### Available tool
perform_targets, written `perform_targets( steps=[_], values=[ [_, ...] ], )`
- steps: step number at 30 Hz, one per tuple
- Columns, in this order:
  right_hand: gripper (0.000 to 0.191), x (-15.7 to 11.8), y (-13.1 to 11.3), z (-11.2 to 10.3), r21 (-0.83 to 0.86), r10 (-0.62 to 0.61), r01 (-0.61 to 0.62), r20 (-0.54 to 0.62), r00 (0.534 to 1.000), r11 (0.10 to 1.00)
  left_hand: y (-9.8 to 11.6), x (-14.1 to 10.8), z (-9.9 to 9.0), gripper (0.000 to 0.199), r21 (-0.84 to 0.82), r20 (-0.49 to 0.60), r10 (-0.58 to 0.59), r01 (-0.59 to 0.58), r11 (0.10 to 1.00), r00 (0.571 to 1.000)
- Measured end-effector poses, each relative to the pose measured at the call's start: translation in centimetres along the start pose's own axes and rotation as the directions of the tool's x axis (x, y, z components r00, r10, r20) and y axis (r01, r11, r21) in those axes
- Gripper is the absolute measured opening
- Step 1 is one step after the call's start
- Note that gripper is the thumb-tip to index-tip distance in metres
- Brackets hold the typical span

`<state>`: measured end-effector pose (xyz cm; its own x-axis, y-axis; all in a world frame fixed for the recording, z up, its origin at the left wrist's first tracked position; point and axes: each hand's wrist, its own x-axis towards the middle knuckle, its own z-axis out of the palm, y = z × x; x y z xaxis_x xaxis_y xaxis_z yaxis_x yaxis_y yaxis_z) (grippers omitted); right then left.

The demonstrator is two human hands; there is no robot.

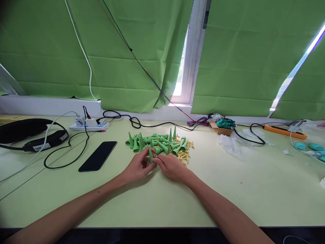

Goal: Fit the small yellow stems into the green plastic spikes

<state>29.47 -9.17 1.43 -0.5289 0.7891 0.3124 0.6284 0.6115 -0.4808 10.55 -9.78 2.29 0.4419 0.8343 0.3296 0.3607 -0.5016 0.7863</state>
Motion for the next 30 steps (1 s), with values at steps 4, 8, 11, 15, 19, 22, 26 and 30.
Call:
perform_targets(
  steps=[4,8,11,15,19,22,26,30],
  values=[
    [0.039,0.04,-0.11,-0.08,0.026,0.009,-0.009,-0.011,1.000,1.000,-0.12,0.07,0.22,0.027,-0.018,-0.055,-0.020,0.019,1.000,0.998],
    [0.035,0.00,-0.26,-0.35,0.101,-0.010,0.009,0.013,1.000,0.995,-0.15,0.15,0.26,0.028,-0.025,-0.109,-0.026,0.023,0.999,0.994],
    [0.034,-0.07,-0.33,-0.47,0.135,-0.016,0.013,0.022,1.000,0.991,-0.11,0.18,0.17,0.024,-0.010,-0.108,-0.014,0.013,1.000,0.994],
    [0.033,-0.10,-0.36,-0.42,0.137,-0.021,0.019,0.013,1.000,0.990,-0.09,0.18,0.05,0.019,0.030,-0.078,0.020,-0.018,0.999,0.997],
    [0.033,-0.06,-0.29,-0.30,0.133,-0.024,0.023,0.007,1.000,0.991,-0.13,0.12,0.01,0.017,0.070,-0.071,0.040,-0.035,0.997,0.997],
    [0.033,-0.01,-0.15,-0.22,0.142,-0.029,0.027,0.007,1.000,0.990,-0.15,0.10,-0.01,0.017,0.078,-0.074,0.043,-0.037,0.996,0.996],
    [0.033,0.04,0.00,-0.14,0.151,-0.030,0.031,-0.008,1.000,0.988,-0.13,0.11,-0.04,0.017,0.086,-0.080,0.046,-0.039,0.996,0.996],
    [0.034,0.04,0.02,-0.12,0.191,-0.033,0.036,-0.019,0.999,0.981,0.01,0.12,-0.04,0.016,0.093,-0.084,0.054,-0.046,0.995,0.995]
  ],
)
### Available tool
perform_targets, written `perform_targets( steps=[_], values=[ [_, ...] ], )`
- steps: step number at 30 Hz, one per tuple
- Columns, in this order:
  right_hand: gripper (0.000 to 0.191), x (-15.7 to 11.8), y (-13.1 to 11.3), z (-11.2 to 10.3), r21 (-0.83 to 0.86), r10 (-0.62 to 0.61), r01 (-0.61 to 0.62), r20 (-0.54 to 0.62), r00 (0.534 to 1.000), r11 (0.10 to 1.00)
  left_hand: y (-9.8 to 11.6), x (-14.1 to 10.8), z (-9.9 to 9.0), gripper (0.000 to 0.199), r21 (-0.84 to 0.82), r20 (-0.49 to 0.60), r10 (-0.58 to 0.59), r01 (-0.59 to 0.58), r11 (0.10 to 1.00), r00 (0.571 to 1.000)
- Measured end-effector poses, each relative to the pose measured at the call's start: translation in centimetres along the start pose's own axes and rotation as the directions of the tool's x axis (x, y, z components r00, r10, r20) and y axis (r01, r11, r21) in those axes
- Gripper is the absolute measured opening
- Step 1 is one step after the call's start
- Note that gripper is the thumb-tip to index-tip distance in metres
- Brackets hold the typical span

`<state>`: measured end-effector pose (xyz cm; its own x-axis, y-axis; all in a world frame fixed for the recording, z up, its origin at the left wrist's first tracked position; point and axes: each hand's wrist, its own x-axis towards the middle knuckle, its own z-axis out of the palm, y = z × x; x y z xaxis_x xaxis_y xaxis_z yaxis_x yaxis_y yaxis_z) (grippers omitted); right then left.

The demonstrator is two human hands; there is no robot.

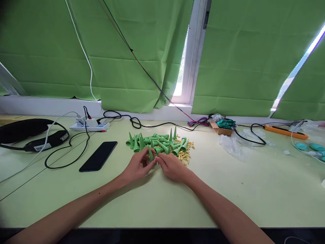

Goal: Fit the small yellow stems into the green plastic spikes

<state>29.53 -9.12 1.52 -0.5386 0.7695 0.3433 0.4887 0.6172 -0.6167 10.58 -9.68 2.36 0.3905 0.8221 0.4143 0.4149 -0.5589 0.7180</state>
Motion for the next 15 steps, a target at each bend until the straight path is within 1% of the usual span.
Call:
perform_targets(
  steps=[5,9,11,15],
  values=[
    [0.041,0.02,-0.07,0.02,0.061,0.009,-0.007,-0.027,1.000,0.998,0.14,-0.11,0.03,0.018,0.017,0.012,-0.006,0.006,1.000,1.000],
    [0.046,0.09,-0.10,0.09,0.055,0.032,-0.031,-0.034,0.999,0.998,0.12,-0.15,0.08,0.019,0.011,0.026,-0.004,0.004,1.000,1.000],
    [0.045,0.13,-0.11,0.18,0.031,0.037,-0.035,-0.052,0.998,0.999,0.13,-0.11,0.11,0.019,0.004,0.018,-0.006,0.006,1.000,1.000],
    [0.036,0.23,-0.10,0.42,-0.019,0.044,-0.047,-0.138,0.989,0.999,0.18,0.01,0.14,0.019,0.006,-0.027,-0.026,0.027,1.000,0.999]
  ],
)
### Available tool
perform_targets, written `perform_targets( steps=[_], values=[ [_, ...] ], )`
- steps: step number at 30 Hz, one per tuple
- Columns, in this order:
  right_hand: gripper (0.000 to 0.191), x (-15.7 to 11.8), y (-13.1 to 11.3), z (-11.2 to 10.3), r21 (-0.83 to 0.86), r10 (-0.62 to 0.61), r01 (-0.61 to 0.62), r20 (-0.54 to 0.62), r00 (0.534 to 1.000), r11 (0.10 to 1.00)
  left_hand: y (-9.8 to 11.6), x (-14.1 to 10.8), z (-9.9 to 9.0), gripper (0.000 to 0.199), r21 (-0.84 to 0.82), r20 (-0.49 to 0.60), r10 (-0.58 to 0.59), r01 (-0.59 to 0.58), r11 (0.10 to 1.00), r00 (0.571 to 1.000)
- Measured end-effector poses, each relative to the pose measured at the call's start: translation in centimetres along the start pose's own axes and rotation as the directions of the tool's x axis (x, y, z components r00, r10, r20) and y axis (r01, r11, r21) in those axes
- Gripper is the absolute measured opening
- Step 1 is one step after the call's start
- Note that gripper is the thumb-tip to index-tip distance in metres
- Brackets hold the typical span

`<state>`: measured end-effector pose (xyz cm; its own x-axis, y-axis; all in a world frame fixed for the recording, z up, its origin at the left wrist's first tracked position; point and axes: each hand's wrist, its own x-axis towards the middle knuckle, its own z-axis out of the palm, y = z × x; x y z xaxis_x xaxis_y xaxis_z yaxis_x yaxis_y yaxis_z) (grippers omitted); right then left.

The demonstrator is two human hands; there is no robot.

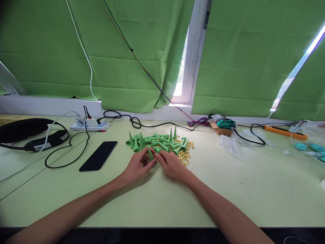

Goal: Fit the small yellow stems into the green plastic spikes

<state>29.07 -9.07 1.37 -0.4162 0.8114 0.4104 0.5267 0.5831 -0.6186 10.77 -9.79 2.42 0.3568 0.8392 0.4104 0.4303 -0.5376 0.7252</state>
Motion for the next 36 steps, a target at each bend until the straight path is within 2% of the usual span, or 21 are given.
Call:
perform_targets(
  steps=[4,10,16,21,24,26,28,31,36],
  values=[
    [0.033,0.1,0.0,0.1,-0.007,0.006,-0.007,-0.052,0.999,1.000,-0.1,0.0,0.0,0.018,0.018,-0.023,-0.006,0.006,1.000,1.000],
    [0.034,0.1,0.1,0.1,-0.021,-0.001,0.000,-0.058,0.998,1.000,-0.4,-0.1,0.1,0.018,0.017,0.028,0.012,-0.013,1.000,1.000],
    [0.036,0.3,0.2,0.2,0.007,0.054,-0.054,-0.066,0.996,0.999,-0.1,-0.3,0.0,0.018,0.005,0.078,0.042,-0.042,0.999,0.996],
    [0.039,0.4,0.1,0.2,0.068,0.088,-0.077,-0.175,0.981,0.995,0.3,-0.2,-0.1,0.028,-0.070,-0.006,0.001,-0.001,0.998,1.000],
    [0.038,0.4,0.0,0.1,0.137,0.104,-0.075,-0.221,0.970,0.988,0.5,-0.1,-0.2,0.023,-0.172,-0.085,-0.090,0.074,0.982,0.992],
    [0.037,0.3,0.0,0.1,0.181,0.114,-0.072,-0.236,0.965,0.981,0.5,0.1,-0.3,0.023,-0.244,-0.102,-0.136,0.108,0.964,0.986],
    [0.036,0.2,0.0,0.1,0.214,0.116,-0.062,-0.245,0.963,0.975,0.4,0.2,-0.4,0.032,-0.280,-0.076,-0.147,0.120,0.952,0.986],
    [0.035,0.1,-0.1,0.0,0.239,0.094,-0.039,-0.227,0.969,0.970,0.0,0.3,-0.2,0.043,-0.300,0.018,-0.165,0.162,0.940,0.986],
    [0.031,0.0,-0.4,-0.3,0.275,0.060,-0.013,-0.165,0.985,0.961,-0.5,0.1,0.3,0.042,-0.338,0.100,-0.195,0.218,0.916,0.976]
  ],
)
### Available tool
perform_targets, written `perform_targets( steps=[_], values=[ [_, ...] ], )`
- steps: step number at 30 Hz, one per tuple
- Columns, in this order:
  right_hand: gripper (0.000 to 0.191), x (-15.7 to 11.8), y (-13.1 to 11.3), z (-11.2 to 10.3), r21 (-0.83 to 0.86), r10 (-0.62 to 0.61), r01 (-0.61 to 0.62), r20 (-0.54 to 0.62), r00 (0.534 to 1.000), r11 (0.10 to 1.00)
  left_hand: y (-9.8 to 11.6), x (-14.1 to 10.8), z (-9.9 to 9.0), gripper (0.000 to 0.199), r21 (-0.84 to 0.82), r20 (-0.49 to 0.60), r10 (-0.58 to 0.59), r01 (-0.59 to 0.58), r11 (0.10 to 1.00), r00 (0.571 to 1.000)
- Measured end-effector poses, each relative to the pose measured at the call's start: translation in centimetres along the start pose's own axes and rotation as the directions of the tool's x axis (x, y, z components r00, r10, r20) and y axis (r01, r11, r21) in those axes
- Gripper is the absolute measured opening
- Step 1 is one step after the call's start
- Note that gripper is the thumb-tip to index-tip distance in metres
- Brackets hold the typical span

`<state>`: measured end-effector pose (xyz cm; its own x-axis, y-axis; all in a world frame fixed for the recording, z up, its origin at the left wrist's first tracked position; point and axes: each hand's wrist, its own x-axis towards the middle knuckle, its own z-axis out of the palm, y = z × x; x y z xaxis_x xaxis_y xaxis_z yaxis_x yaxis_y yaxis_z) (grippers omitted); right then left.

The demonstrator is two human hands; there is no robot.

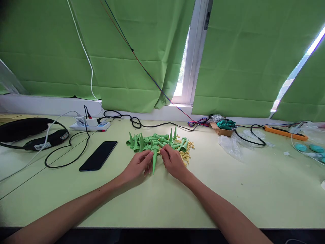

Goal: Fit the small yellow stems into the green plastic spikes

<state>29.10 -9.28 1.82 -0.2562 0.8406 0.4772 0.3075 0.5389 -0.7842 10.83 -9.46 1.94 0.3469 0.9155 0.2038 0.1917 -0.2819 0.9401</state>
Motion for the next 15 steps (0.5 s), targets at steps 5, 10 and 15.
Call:
perform_targets(
  steps=[5,10,15],
  values=[
    [0.034,-0.1,-0.1,-0.1,0.026,-0.022,0.020,0.051,0.998,0.999,0.3,0.0,-0.2,0.040,0.038,0.034,0.020,-0.022,0.999,0.999],
    [0.039,-0.1,-0.1,0.0,-0.001,-0.017,0.017,0.063,0.998,1.000,1.1,-0.2,-0.4,0.036,0.152,0.039,0.052,-0.057,0.987,0.998],
    [0.045,0.0,-0.1,-0.1,-0.049,-0.028,0.030,0.060,0.998,0.998,1.0,-0.2,-0.3,0.031,0.229,-0.001,0.130,-0.126,0.965,0.991]
  ],
)
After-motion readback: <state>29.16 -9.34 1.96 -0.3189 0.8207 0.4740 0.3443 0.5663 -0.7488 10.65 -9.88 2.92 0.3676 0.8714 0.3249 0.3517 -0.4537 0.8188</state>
